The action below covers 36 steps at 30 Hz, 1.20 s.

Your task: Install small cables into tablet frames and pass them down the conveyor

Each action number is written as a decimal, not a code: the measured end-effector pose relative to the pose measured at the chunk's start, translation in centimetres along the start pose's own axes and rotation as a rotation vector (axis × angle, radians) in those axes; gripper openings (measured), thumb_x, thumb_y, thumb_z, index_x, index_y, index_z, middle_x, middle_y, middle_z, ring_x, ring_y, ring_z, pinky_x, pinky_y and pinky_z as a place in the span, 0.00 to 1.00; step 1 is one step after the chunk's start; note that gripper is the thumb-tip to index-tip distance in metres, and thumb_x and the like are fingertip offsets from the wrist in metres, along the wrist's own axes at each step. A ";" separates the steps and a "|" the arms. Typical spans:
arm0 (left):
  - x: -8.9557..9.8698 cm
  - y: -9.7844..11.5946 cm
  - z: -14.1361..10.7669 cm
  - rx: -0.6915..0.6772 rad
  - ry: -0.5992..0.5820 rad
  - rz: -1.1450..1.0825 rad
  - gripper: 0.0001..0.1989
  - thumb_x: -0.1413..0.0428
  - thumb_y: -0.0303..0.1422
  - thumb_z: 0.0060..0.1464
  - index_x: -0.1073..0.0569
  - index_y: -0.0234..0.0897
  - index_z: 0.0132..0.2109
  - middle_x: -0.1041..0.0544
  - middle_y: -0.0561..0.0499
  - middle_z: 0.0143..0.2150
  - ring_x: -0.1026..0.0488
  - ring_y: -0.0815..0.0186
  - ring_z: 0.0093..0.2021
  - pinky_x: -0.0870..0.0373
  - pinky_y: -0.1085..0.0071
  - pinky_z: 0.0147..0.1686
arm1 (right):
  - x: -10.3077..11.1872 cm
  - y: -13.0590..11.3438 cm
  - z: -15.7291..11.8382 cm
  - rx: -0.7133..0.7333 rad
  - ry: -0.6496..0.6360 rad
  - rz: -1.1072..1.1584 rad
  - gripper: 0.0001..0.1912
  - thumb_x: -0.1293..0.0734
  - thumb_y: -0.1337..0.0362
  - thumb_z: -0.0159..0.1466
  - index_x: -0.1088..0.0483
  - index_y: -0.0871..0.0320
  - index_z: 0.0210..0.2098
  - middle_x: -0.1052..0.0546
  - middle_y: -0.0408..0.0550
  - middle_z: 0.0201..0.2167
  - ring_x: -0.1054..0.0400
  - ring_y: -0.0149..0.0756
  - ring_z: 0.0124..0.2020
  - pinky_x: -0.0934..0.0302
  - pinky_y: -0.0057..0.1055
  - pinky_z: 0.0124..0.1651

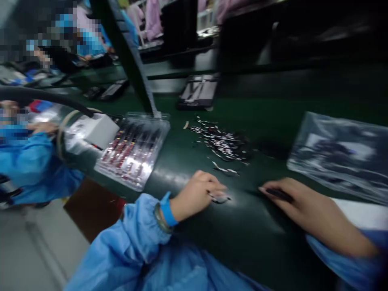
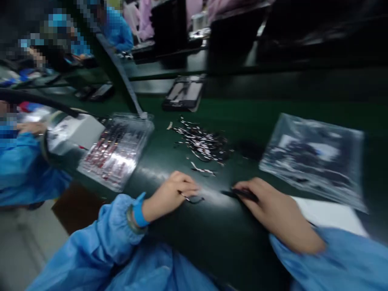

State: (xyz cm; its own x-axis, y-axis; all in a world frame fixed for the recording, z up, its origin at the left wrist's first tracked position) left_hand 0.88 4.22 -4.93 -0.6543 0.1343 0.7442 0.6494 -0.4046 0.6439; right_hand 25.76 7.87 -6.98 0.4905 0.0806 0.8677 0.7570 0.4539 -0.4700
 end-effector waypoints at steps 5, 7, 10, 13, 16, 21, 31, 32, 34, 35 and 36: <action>3.2 -1.4 -1.5 0.079 0.092 -0.036 0.18 0.55 0.19 0.57 0.30 0.34 0.51 0.26 0.44 0.49 0.28 0.65 0.49 0.29 0.63 0.50 | 1.2 -1.8 0.7 -0.051 -0.015 0.039 0.15 0.43 0.55 0.65 0.29 0.54 0.34 0.24 0.47 0.32 0.27 0.39 0.33 0.35 0.32 0.33; 3.9 -0.9 -2.2 0.086 0.157 0.014 0.21 0.57 0.17 0.55 0.33 0.34 0.53 0.27 0.43 0.50 0.30 0.65 0.51 0.30 0.63 0.50 | 1.0 -2.6 0.4 -0.042 0.039 0.071 0.12 0.41 0.57 0.65 0.29 0.55 0.34 0.25 0.47 0.31 0.28 0.37 0.33 0.36 0.31 0.33; 3.1 1.1 -3.1 -0.119 0.077 0.122 0.18 0.54 0.20 0.57 0.34 0.33 0.53 0.28 0.43 0.52 0.33 0.63 0.54 0.33 0.62 0.54 | 0.2 -4.9 -0.1 0.043 0.104 0.166 0.08 0.40 0.62 0.66 0.30 0.56 0.35 0.26 0.46 0.31 0.29 0.34 0.33 0.36 0.27 0.35; 0.8 2.6 -3.8 -0.339 -0.096 0.271 0.14 0.52 0.24 0.59 0.32 0.33 0.52 0.27 0.46 0.53 0.34 0.61 0.55 0.36 0.61 0.56 | -1.1 -7.4 -0.5 0.112 0.117 0.186 0.07 0.40 0.65 0.67 0.31 0.57 0.35 0.26 0.46 0.30 0.30 0.31 0.32 0.37 0.25 0.35; -0.8 2.6 -4.3 -0.392 -0.096 0.350 0.13 0.51 0.27 0.61 0.31 0.33 0.52 0.26 0.48 0.52 0.34 0.61 0.56 0.38 0.60 0.57 | -2.3 -8.7 -0.7 0.114 0.112 0.095 0.08 0.41 0.65 0.68 0.32 0.58 0.35 0.27 0.45 0.30 0.29 0.31 0.32 0.37 0.25 0.33; -1.2 2.1 -4.8 -0.404 -0.075 0.347 0.13 0.52 0.28 0.61 0.31 0.32 0.52 0.25 0.49 0.51 0.33 0.62 0.56 0.39 0.62 0.57 | -2.8 -9.0 -0.5 0.113 0.129 -0.006 0.09 0.41 0.65 0.68 0.31 0.58 0.34 0.27 0.46 0.30 0.30 0.31 0.31 0.39 0.25 0.31; -0.8 1.7 -4.9 -0.443 -0.109 0.318 0.14 0.55 0.25 0.61 0.29 0.28 0.50 0.29 0.42 0.56 0.35 0.60 0.59 0.40 0.59 0.62 | -2.4 -9.5 -1.3 0.264 0.131 -0.092 0.10 0.41 0.71 0.66 0.30 0.65 0.43 0.26 0.50 0.31 0.32 0.33 0.30 0.38 0.26 0.33; -0.7 1.7 -5.0 -0.453 -0.097 0.310 0.14 0.55 0.24 0.61 0.28 0.28 0.48 0.28 0.42 0.55 0.34 0.59 0.59 0.39 0.58 0.61 | -2.3 -9.6 -1.4 0.288 0.126 -0.113 0.11 0.42 0.72 0.66 0.31 0.66 0.45 0.26 0.50 0.31 0.32 0.33 0.30 0.38 0.27 0.32; -0.7 1.8 -5.0 -0.469 -0.074 0.292 0.13 0.54 0.24 0.60 0.27 0.28 0.46 0.27 0.41 0.54 0.33 0.58 0.58 0.38 0.57 0.61 | -2.2 -9.7 -1.7 0.333 0.121 -0.158 0.14 0.43 0.73 0.65 0.32 0.68 0.47 0.26 0.50 0.29 0.32 0.34 0.29 0.38 0.28 0.31; -0.7 1.8 -5.0 -0.475 -0.066 0.284 0.13 0.54 0.24 0.60 0.26 0.28 0.45 0.26 0.42 0.53 0.33 0.58 0.57 0.37 0.57 0.60 | -2.2 -9.9 -1.8 0.349 0.122 -0.181 0.14 0.44 0.73 0.65 0.32 0.69 0.47 0.27 0.50 0.28 0.33 0.34 0.28 0.38 0.28 0.30; -0.8 1.8 -5.0 -0.478 -0.064 0.280 0.13 0.54 0.24 0.60 0.26 0.28 0.45 0.26 0.42 0.53 0.33 0.58 0.57 0.37 0.57 0.60 | -2.2 -10.1 -1.8 0.357 0.121 -0.206 0.15 0.44 0.74 0.64 0.32 0.69 0.48 0.27 0.49 0.27 0.33 0.34 0.27 0.38 0.28 0.30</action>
State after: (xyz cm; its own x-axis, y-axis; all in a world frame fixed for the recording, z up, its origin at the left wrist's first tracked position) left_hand 0.62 -1.12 -5.24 -0.4472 0.0112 0.8944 0.5370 -0.7963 0.2784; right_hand 17.80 1.46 -4.41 0.4083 -0.1391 0.9022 0.6578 0.7301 -0.1851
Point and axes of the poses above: each hand's wrist, its own z-axis towards the middle knuckle, its own x-axis out of the back of the hand, y = z × x, the point moved 2 cm from there along z, towards the middle knuckle
